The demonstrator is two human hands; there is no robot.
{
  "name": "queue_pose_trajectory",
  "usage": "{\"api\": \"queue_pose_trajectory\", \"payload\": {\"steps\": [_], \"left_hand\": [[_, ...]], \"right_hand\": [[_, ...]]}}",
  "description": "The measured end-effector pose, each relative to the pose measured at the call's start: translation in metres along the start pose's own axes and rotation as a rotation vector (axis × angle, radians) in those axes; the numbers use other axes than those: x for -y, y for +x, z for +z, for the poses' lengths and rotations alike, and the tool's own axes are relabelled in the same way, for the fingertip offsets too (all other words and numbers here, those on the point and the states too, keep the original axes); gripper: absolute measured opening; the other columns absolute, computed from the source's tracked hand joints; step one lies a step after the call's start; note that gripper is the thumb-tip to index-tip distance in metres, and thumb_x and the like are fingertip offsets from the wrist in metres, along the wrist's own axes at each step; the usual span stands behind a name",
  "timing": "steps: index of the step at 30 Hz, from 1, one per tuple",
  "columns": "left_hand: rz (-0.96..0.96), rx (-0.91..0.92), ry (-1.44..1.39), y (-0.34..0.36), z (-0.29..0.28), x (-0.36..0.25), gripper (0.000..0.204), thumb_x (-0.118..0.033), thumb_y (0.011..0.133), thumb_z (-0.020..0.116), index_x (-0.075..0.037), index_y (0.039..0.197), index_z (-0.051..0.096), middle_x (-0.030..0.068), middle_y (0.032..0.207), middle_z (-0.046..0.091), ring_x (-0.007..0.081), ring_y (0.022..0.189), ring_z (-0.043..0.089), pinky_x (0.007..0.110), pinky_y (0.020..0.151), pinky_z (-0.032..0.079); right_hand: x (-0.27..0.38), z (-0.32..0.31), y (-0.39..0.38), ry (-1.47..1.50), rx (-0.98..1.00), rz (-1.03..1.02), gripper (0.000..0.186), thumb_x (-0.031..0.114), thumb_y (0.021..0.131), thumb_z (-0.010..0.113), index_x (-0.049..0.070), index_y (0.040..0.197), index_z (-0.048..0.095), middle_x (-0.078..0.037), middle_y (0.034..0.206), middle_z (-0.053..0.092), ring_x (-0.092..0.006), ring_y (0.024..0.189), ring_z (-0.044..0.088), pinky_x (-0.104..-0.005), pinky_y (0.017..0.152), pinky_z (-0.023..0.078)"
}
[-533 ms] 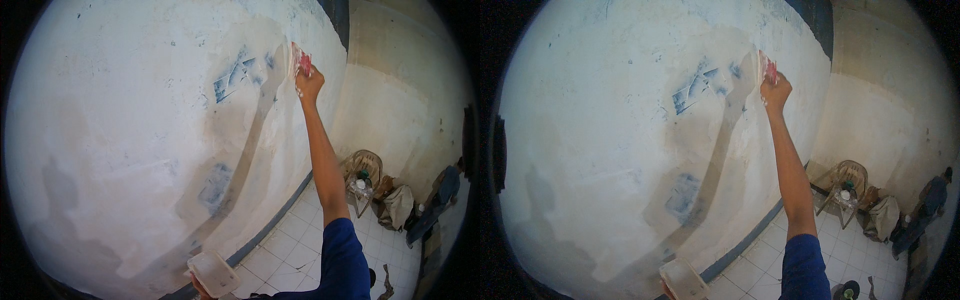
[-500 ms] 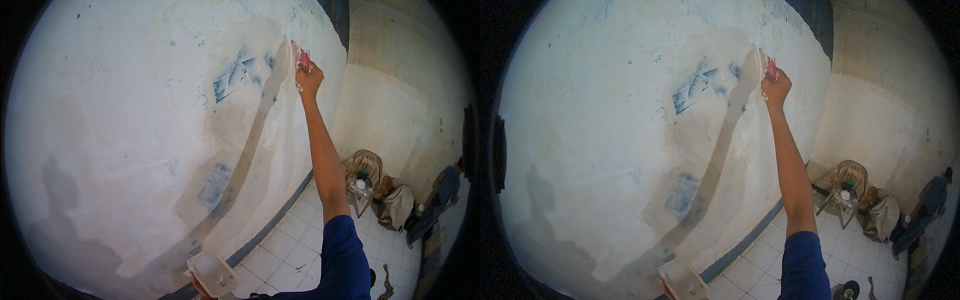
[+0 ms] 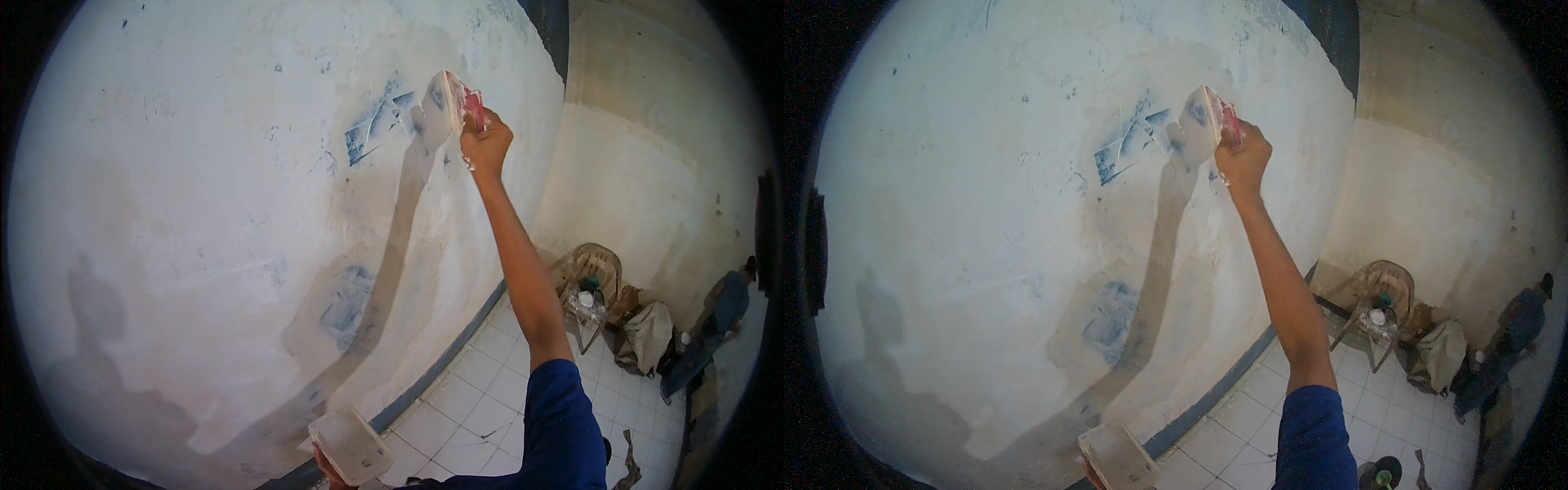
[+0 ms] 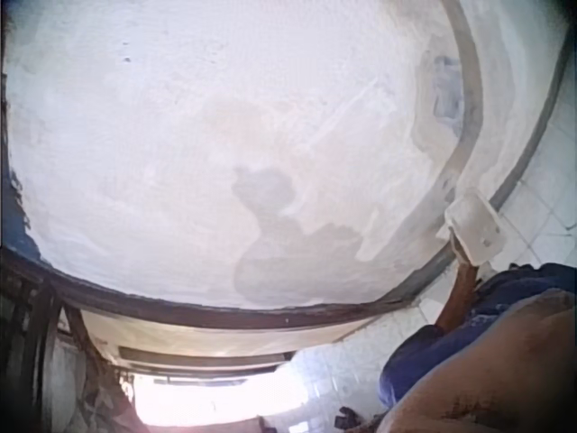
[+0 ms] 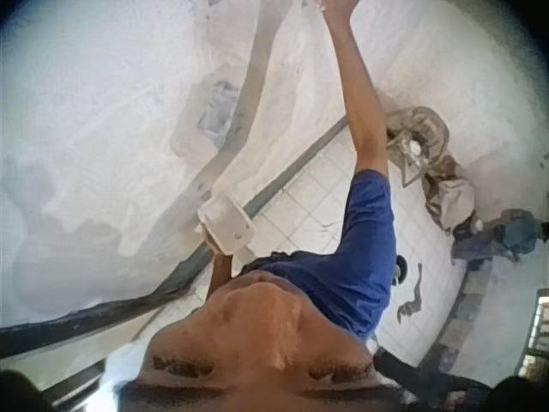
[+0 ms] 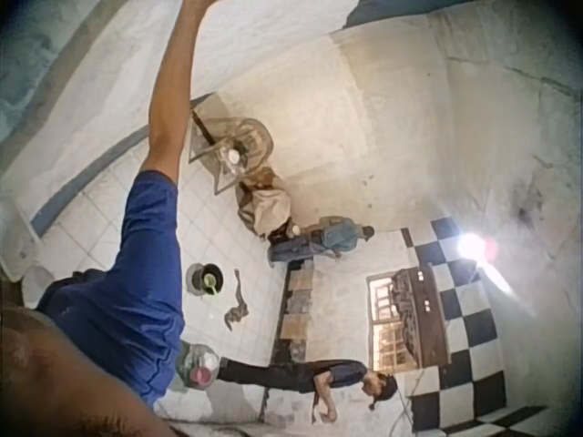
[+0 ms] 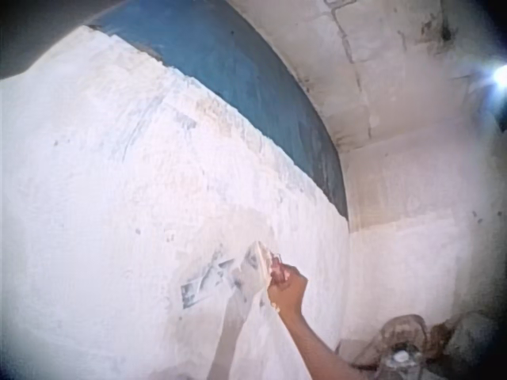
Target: The person applies a white substance to a damaged area of a wall using a scraper, repeatedly spreading the material to fill in and smooth the surface.
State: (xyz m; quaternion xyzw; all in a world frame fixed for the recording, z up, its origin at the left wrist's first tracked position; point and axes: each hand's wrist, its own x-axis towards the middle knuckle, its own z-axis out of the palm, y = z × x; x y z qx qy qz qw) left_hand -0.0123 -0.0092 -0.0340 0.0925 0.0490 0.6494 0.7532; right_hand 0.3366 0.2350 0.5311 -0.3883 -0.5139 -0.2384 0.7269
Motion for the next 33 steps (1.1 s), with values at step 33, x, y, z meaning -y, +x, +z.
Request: {"api": "queue_pose_trajectory", "payload": {"steps": [33], "left_hand": [[0.075,-0.178,0.095,-0.028,0.026,0.013,0.076,-0.067,0.092,0.041,-0.016,0.148,0.04,0.0107,0.145,0.048,0.0359,0.127,0.049,0.057,0.103,0.042]], "right_hand": [[0.035,0.015,-0.025,-0.002,-0.031,-0.183,0.019,0.003,0.076,0.064,-0.001,0.092,0.074,-0.019,0.095,0.069,-0.0364,0.081,0.068,-0.0393,0.073,0.053]]}}
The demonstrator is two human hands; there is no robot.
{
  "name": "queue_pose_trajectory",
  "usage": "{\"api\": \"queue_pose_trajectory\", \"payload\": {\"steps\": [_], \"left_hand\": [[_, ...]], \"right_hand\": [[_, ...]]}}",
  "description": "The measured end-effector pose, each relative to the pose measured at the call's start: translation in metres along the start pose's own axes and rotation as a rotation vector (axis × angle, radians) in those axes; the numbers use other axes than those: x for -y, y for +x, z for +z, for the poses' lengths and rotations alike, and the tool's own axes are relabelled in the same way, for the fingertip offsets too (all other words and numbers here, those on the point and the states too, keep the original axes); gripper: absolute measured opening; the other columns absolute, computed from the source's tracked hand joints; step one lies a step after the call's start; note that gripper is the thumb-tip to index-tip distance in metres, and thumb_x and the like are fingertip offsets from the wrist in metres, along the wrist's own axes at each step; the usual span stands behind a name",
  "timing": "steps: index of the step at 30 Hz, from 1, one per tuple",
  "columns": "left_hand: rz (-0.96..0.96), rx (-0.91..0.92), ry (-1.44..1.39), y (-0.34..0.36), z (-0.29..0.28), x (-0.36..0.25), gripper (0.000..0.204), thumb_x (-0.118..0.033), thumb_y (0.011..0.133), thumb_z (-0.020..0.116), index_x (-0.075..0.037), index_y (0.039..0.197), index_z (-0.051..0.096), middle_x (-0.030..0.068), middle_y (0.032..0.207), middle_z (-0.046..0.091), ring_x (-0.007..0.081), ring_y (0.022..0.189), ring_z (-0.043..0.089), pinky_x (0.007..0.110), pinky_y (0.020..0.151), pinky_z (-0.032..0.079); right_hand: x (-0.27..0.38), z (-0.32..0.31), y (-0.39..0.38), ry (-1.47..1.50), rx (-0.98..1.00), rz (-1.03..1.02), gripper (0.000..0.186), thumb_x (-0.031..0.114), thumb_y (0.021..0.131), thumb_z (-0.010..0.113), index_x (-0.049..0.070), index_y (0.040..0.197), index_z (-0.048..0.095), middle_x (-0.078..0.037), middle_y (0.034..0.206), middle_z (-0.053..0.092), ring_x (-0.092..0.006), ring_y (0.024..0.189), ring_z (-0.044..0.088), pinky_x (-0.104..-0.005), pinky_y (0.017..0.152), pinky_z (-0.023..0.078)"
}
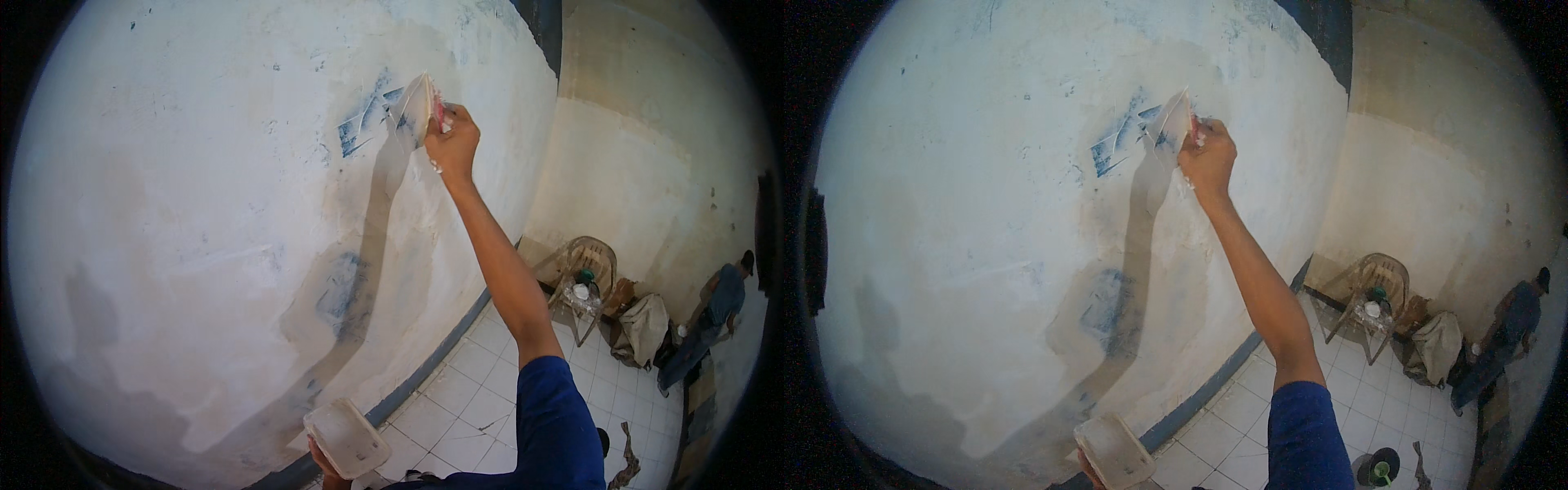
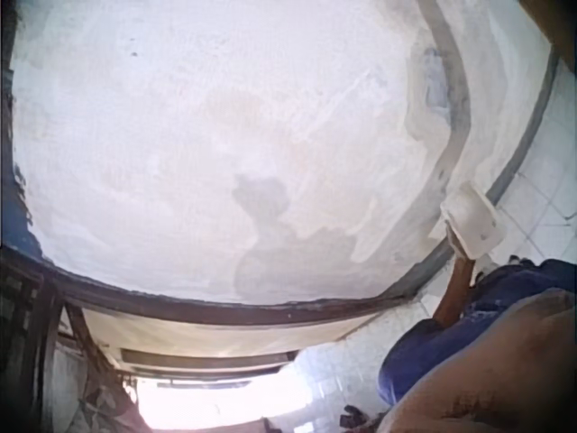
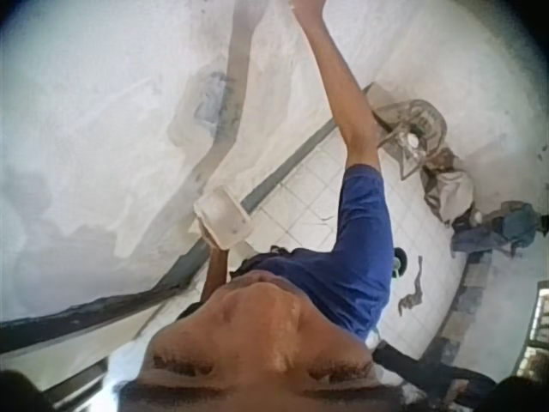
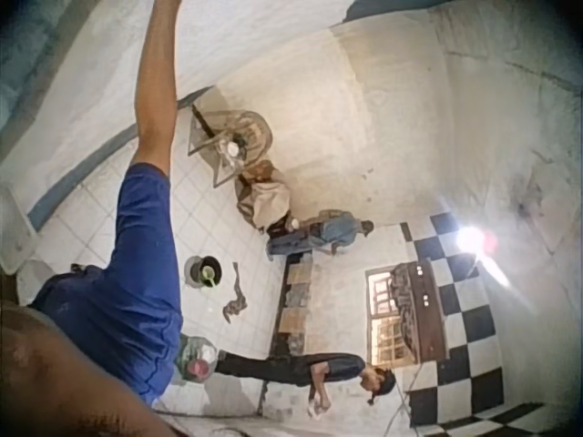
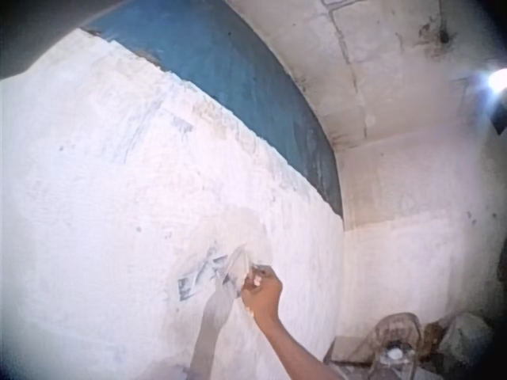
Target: The person applies a white substance to a damaged area of a wall using a scraper, repeatedly spreading the material to fill in and smooth the surface.
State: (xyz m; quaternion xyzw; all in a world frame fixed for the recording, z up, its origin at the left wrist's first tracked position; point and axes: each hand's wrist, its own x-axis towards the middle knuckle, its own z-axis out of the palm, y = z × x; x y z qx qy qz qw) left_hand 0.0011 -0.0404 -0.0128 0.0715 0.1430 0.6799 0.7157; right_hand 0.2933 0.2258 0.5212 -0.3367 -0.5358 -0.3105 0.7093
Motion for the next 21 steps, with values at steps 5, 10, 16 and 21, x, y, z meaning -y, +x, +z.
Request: {"api": "queue_pose_trajectory", "payload": {"steps": [5,10,16,21], "left_hand": [[-0.095,0.002,-0.003,-0.001,0.002,0.004,0.076,-0.067,0.093,0.04,-0.016,0.15,0.037,0.0099,0.148,0.044,0.0349,0.131,0.045,0.057,0.107,0.038],[-0.138,0.007,-0.017,0.0,0.0,0.001,0.077,-0.067,0.094,0.039,-0.017,0.152,0.034,0.0091,0.151,0.041,0.0338,0.136,0.04,0.056,0.11,0.034],[-0.185,0.039,-0.038,-0.005,0.001,0.0,0.078,-0.067,0.095,0.037,-0.017,0.154,0.03,0.0082,0.155,0.036,0.0326,0.141,0.035,0.056,0.115,0.03],[-0.234,0.053,-0.163,0.019,-0.046,0.01,0.078,-0.067,0.095,0.037,-0.017,0.154,0.029,0.0081,0.156,0.035,0.0325,0.142,0.034,0.056,0.115,0.029]], "right_hand": [[0.008,-0.011,-0.074,-0.248,0.225,-0.169,0.019,0.005,0.068,0.07,0.001,0.087,0.07,-0.016,0.105,0.059,-0.0357,0.098,0.058,-0.0444,0.078,0.051],[0.033,-0.052,-0.131,0.017,0.342,-0.198,0.015,-0.002,0.074,0.068,0.001,0.088,0.071,-0.014,0.101,0.063,-0.0319,0.091,0.063,-0.0373,0.072,0.052],[-0.006,-0.081,-0.011,0.07,0.015,-0.004,0.015,-0.007,0.074,0.066,-0.003,0.088,0.069,-0.015,0.095,0.069,-0.0281,0.081,0.066,-0.0338,0.071,0.054],[-0.083,-0.033,0.078,-0.109,-0.012,-0.397,0.04,-0.011,0.076,0.06,0.008,0.107,0.074,-0.008,0.1,0.071,-0.0268,0.094,0.06,-0.0331,0.082,0.051]]}}
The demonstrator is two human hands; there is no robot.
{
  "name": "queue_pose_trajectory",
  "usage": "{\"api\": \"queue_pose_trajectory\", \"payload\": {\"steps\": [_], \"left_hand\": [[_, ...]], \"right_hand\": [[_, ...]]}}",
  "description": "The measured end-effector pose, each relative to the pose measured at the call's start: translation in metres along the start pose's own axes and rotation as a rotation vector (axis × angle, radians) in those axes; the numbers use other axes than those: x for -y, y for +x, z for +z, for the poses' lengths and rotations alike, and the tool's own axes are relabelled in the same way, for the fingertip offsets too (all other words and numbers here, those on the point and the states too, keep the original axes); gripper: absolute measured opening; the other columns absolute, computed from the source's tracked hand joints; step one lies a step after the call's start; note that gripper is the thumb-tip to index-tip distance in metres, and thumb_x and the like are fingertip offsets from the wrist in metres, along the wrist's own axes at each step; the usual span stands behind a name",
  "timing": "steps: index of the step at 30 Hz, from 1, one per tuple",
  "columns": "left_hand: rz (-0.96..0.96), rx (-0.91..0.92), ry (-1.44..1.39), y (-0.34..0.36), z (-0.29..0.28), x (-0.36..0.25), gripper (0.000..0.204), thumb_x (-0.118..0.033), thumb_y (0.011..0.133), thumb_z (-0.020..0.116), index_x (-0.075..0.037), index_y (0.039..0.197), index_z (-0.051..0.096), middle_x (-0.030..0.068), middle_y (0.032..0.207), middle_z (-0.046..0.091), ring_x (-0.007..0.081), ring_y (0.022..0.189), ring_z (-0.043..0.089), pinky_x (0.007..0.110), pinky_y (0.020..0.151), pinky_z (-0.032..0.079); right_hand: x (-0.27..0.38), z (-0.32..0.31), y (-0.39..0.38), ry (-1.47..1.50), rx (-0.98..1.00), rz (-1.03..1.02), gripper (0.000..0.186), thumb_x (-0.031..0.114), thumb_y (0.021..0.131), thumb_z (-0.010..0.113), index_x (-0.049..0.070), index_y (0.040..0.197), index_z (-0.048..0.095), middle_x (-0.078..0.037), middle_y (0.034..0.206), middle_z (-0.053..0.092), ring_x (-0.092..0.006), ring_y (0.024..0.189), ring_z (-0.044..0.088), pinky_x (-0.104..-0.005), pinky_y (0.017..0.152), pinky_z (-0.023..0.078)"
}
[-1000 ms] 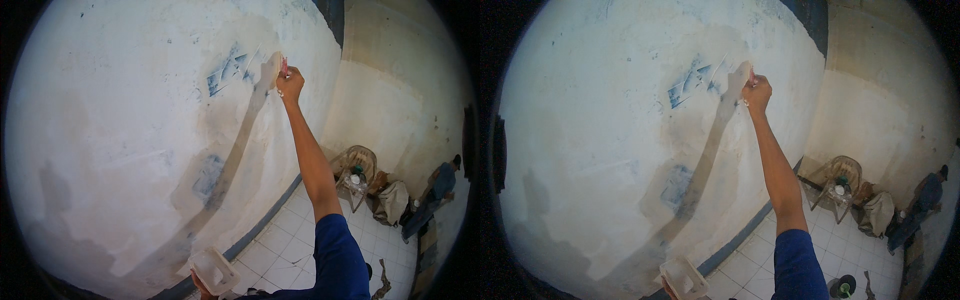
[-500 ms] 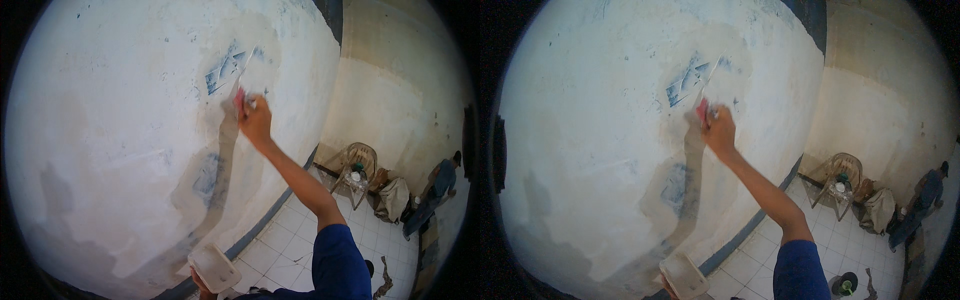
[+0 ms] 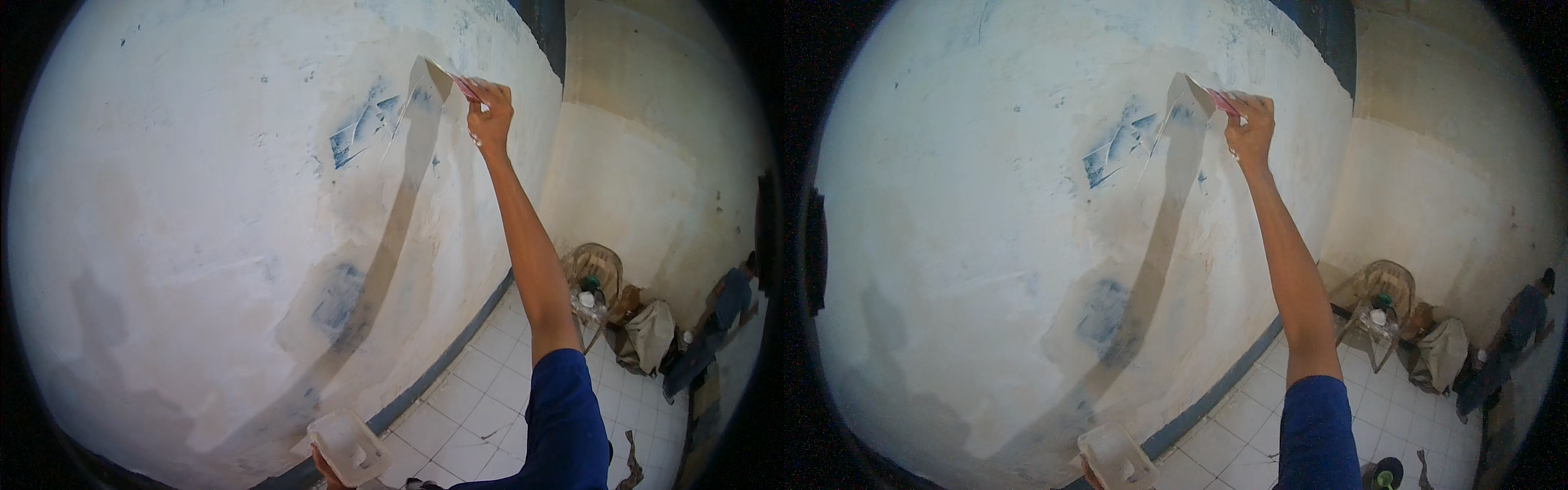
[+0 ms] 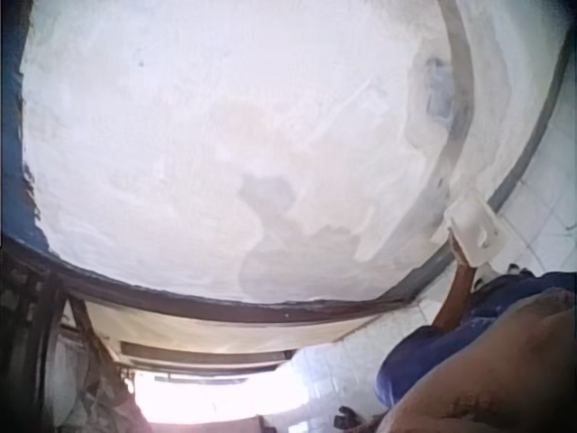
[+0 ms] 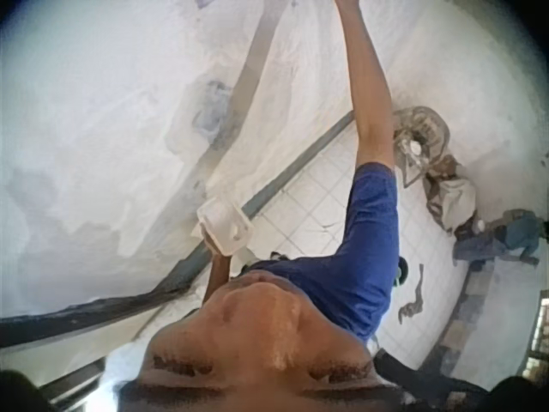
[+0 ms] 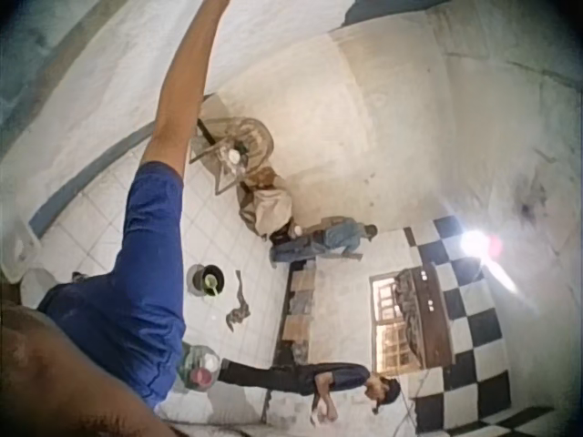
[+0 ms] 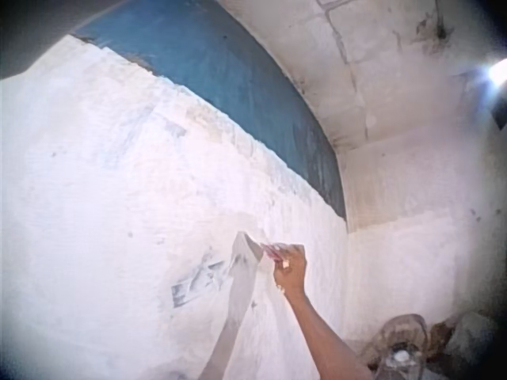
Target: The person applies a white substance to a damaged area of a wall using a scraper, repeatedly spreading the material to fill in and smooth the surface.
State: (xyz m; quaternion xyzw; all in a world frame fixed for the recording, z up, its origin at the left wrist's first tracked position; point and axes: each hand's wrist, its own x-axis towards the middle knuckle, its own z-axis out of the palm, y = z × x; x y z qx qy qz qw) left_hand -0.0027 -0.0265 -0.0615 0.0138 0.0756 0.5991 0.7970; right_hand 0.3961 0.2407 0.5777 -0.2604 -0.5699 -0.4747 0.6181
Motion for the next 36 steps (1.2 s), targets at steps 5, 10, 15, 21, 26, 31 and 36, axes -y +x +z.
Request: {"api": "queue_pose_trajectory", "payload": {"steps": [5,10,15,21,26,31,36], "left_hand": [[0.002,0.076,-0.182,0.009,-0.048,-0.005,0.078,-0.067,0.095,0.036,-0.017,0.155,0.028,0.0081,0.156,0.035,0.0328,0.142,0.034,0.056,0.115,0.028],[-0.034,0.14,-0.356,0.019,-0.061,-0.006,0.078,-0.068,0.095,0.036,-0.017,0.155,0.028,0.0081,0.157,0.034,0.033,0.142,0.034,0.056,0.116,0.028],[-0.046,0.207,-0.495,0.027,-0.06,-0.007,0.079,-0.068,0.095,0.036,-0.017,0.155,0.027,0.0081,0.157,0.034,0.0332,0.142,0.034,0.056,0.116,0.028],[0.065,0.369,-0.004,0.01,0.023,0.002,0.074,-0.063,0.098,0.035,-0.017,0.155,0.026,0.0074,0.158,0.033,0.0311,0.144,0.032,0.054,0.118,0.023],[0.12,0.437,0.162,0.013,0.027,0.012,0.076,-0.065,0.097,0.035,-0.018,0.156,0.026,0.0071,0.157,0.033,0.0301,0.144,0.031,0.054,0.118,0.022],[0.24,0.098,0.139,0.033,-0.056,0.005,0.08,-0.07,0.094,0.035,-0.02,0.155,0.027,0.0072,0.157,0.034,0.0319,0.143,0.033,0.056,0.116,0.027],[0.227,-0.166,0.231,0.002,0.074,0.027,0.08,-0.069,0.094,0.036,-0.018,0.155,0.029,0.0071,0.158,0.033,0.0313,0.143,0.032,0.053,0.118,0.026]], "right_hand": [[0.002,0.027,-0.017,0.093,0.041,0.034,0.057,-0.014,0.065,0.059,0.015,0.111,0.075,-0.008,0.115,0.066,-0.0309,0.102,0.056,-0.0357,0.089,0.05],[0.028,0.022,-0.096,0.169,0.093,0.042,0.062,-0.017,0.061,0.059,0.011,0.115,0.073,-0.008,0.117,0.062,-0.0331,0.099,0.054,-0.0379,0.084,0.05],[0.075,-0.004,-0.17,0.21,0.183,0.101,0.054,-0.014,0.065,0.062,0.007,0.113,0.073,-0.01,0.117,0.065,-0.0325,0.1,0.056,-0.0355,0.085,0.049],[0.052,-0.021,-0.12,0.162,-0.059,0.062,0.05,-0.015,0.068,0.063,0.006,0.113,0.072,-0.011,0.117,0.065,-0.0326,0.105,0.057,-0.0379,0.088,0.049],[0.009,0.017,-0.069,0.101,-0.001,0.069,0.051,-0.016,0.069,0.055,0.002,0.114,0.07,-0.015,0.118,0.064,-0.0353,0.11,0.055,-0.0378,0.094,0.048],[0.026,0.009,-0.141,0.144,0.155,0.039,0.062,-0.019,0.06,0.056,0.008,0.114,0.071,-0.014,0.116,0.061,-0.037,0.107,0.052,-0.0408,0.089,0.049],[0.003,-0.034,-0.142,0.242,0.071,0.043,0.056,-0.018,0.068,0.053,0.005,0.116,0.071,-0.015,0.114,0.066,-0.0347,0.105,0.059,-0.0391,0.091,0.05]]}}
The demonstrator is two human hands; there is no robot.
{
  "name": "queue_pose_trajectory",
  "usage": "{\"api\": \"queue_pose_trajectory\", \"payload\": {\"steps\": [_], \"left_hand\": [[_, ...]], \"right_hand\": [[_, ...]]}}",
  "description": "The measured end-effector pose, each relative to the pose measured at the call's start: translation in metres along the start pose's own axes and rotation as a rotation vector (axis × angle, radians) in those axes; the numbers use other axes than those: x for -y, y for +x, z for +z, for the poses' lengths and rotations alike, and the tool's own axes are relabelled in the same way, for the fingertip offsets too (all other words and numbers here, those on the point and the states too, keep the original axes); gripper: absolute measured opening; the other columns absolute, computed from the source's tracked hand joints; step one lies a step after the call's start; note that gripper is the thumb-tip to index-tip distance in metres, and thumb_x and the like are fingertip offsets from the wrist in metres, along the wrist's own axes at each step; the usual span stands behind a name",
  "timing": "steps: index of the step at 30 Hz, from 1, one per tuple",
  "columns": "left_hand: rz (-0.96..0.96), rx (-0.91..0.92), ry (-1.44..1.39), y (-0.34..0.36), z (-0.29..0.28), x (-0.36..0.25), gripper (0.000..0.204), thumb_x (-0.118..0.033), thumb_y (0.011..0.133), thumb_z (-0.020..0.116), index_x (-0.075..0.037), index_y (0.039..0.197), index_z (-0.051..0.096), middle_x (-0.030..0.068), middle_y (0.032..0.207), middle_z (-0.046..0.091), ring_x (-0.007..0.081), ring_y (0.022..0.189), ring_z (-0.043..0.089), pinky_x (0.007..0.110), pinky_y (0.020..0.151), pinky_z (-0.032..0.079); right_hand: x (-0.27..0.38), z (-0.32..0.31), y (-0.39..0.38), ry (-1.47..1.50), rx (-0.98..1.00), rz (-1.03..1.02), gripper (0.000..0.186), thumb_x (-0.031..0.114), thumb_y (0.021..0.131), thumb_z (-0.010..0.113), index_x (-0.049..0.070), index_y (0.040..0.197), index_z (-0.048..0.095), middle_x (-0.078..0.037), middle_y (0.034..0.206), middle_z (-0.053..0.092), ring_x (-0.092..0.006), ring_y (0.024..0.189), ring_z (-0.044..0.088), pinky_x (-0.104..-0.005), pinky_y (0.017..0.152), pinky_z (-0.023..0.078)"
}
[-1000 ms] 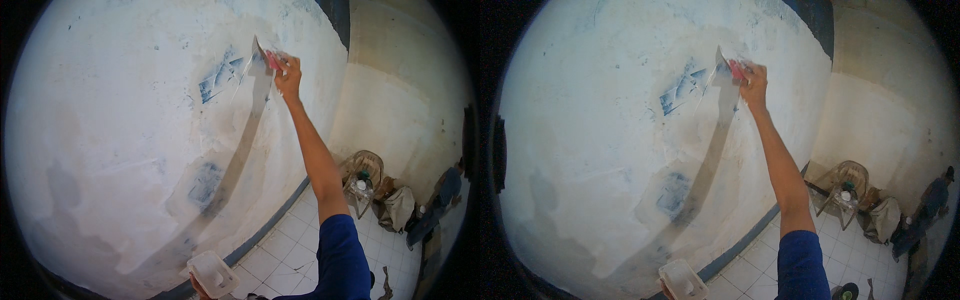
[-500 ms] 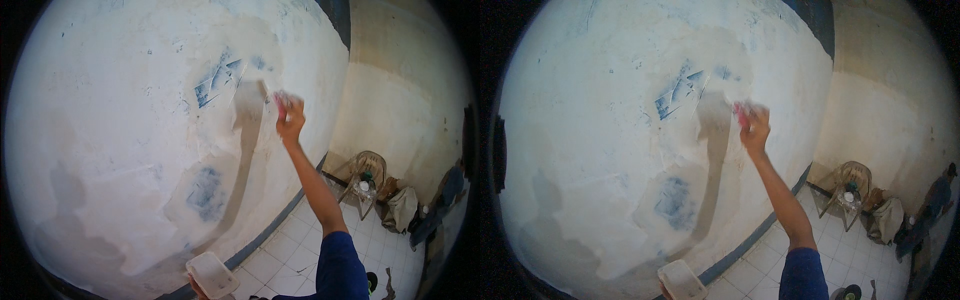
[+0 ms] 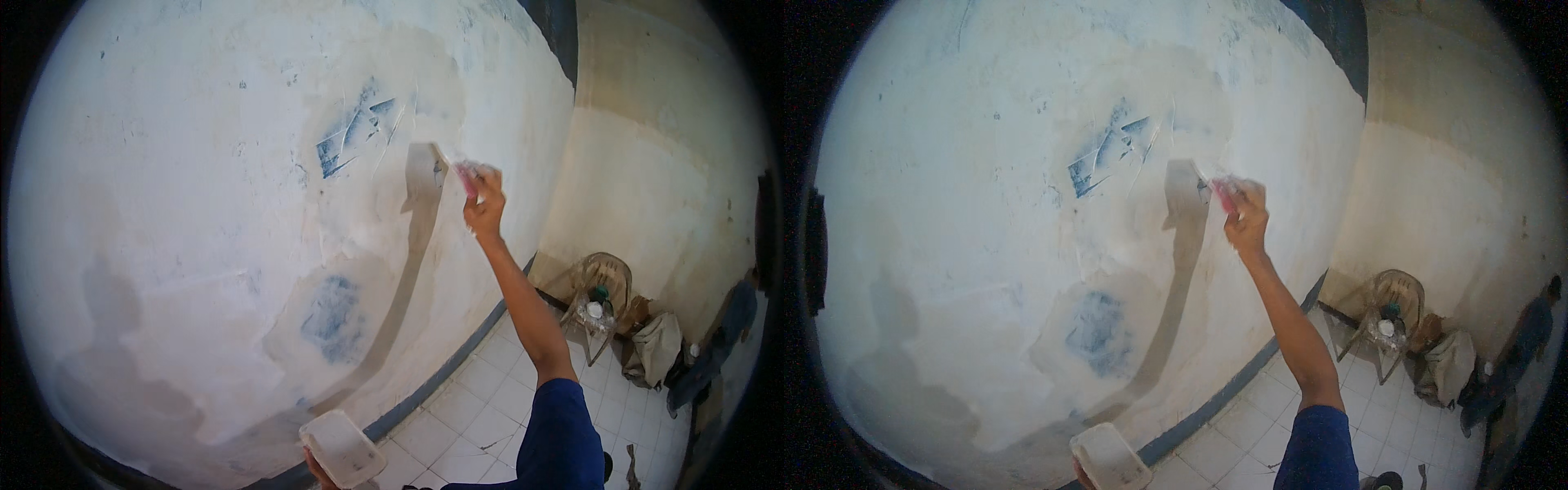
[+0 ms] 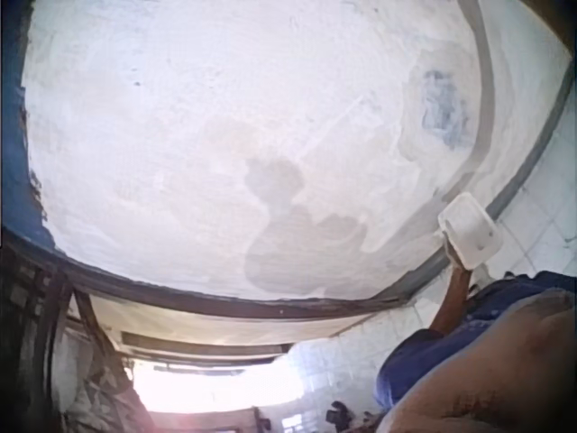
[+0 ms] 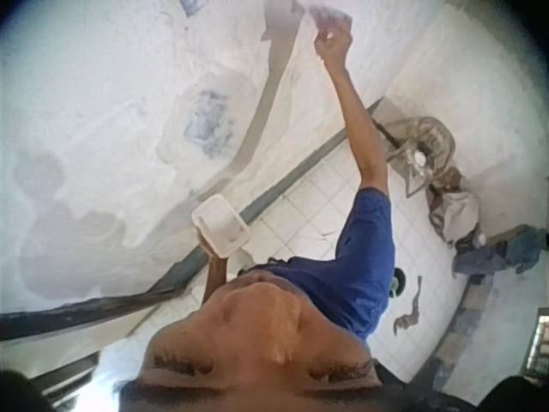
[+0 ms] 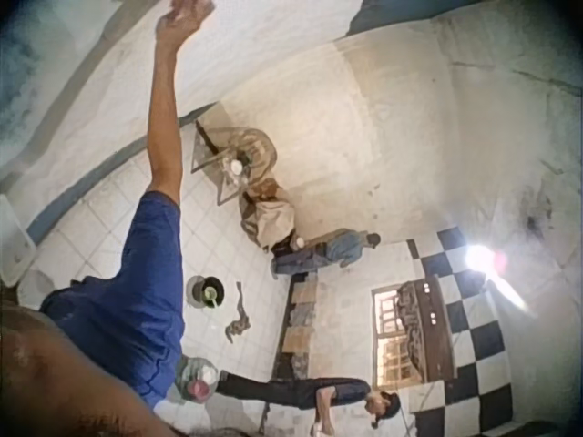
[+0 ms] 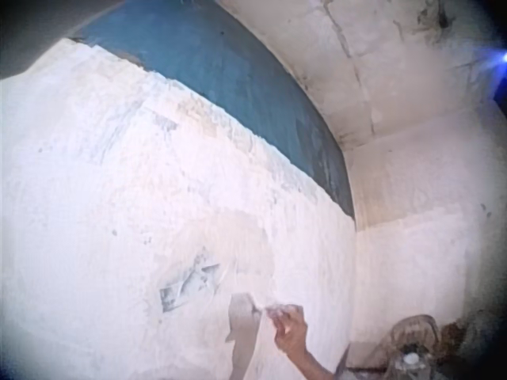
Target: The person applies a white substance to a damaged area of a wall using a scraper, repeatedly spreading the material to fill in and smooth the surface.
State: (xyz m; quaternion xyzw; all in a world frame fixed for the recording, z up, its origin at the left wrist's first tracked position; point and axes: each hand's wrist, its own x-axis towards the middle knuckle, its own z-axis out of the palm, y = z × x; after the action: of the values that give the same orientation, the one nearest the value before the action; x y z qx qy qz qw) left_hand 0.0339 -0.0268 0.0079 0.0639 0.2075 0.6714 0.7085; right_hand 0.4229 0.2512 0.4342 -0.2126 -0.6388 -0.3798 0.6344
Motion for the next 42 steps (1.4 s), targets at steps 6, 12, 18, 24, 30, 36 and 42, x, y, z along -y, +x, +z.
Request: {"api": "queue_pose_trajectory", "payload": {"steps": [6,12,18,24,30,36,42], "left_hand": [[-0.035,-0.094,-0.135,-0.012,0.034,-0.002,0.08,-0.069,0.094,0.035,-0.018,0.155,0.029,0.0072,0.158,0.033,0.0309,0.144,0.032,0.052,0.118,0.024],[0.048,-0.042,-0.051,0.027,-0.069,0.026,0.079,-0.068,0.095,0.036,-0.017,0.155,0.028,0.0077,0.158,0.033,0.0306,0.144,0.031,0.051,0.119,0.023],[-0.023,0.278,-0.1,0.045,-0.097,0.021,0.076,-0.066,0.096,0.038,-0.017,0.155,0.028,0.0081,0.158,0.031,0.0305,0.145,0.03,0.051,0.119,0.023],[-0.073,0.271,-0.219,0.031,-0.069,0.005,0.078,-0.067,0.094,0.039,-0.019,0.154,0.031,0.0082,0.158,0.033,0.0316,0.144,0.031,0.056,0.117,0.025],[-0.091,-0.062,-0.011,-0.022,0.036,-0.021,0.08,-0.07,0.093,0.038,-0.019,0.155,0.029,0.0081,0.157,0.034,0.0332,0.142,0.034,0.057,0.115,0.029],[0.018,0.251,-0.158,0.012,-0.035,-0.016,0.078,-0.069,0.093,0.038,-0.02,0.154,0.03,0.009,0.156,0.036,0.0342,0.14,0.038,0.059,0.112,0.032],[0.02,0.222,-0.099,-0.002,-0.032,-0.03,0.077,-0.068,0.093,0.039,-0.02,0.153,0.033,0.0094,0.154,0.038,0.0348,0.137,0.04,0.059,0.11,0.034]], "right_hand": [[-0.013,0.033,0.122,-0.142,-0.064,0.027,0.058,-0.015,0.069,0.052,0.007,0.119,0.069,-0.014,0.117,0.066,-0.0343,0.111,0.056,-0.0386,0.096,0.048],[0.003,0.055,0.074,-0.122,0.049,-0.001,0.063,-0.016,0.064,0.052,0.007,0.12,0.069,-0.012,0.125,0.063,-0.0379,0.115,0.051,-0.0431,0.099,0.045],[0.043,0.027,-0.053,-0.124,0.157,0.054,0.07,-0.02,0.06,0.053,0.008,0.123,0.066,-0.01,0.128,0.061,-0.0374,0.114,0.052,-0.0449,0.097,0.046],[0.062,0.011,-0.049,-0.036,0.223,0.055,0.064,-0.018,0.063,0.053,0.008,0.12,0.066,-0.011,0.118,0.064,-0.0373,0.106,0.055,-0.0431,0.089,0.049],[0.063,-0.005,0.048,-0.012,0.012,0.24,0.045,-0.012,0.076,0.052,0.005,0.114,0.069,-0.016,0.098,0.063,-0.034,0.09,0.061,-0.0378,0.08,0.051],[0.048,0.036,0.165,-0.222,-0.014,-0.146,0.046,-0.014,0.07,0.059,0.003,0.111,0.07,-0.011,0.106,0.065,-0.0334,0.099,0.059,-0.0393,0.085,0.051],[0.027,0.064,0.153,-0.27,0.061,-0.266,0.044,-0.003,0.067,0.063,0.004,0.11,0.07,-0.012,0.113,0.064,-0.0348,0.107,0.057,-0.0418,0.089,0.051]]}}
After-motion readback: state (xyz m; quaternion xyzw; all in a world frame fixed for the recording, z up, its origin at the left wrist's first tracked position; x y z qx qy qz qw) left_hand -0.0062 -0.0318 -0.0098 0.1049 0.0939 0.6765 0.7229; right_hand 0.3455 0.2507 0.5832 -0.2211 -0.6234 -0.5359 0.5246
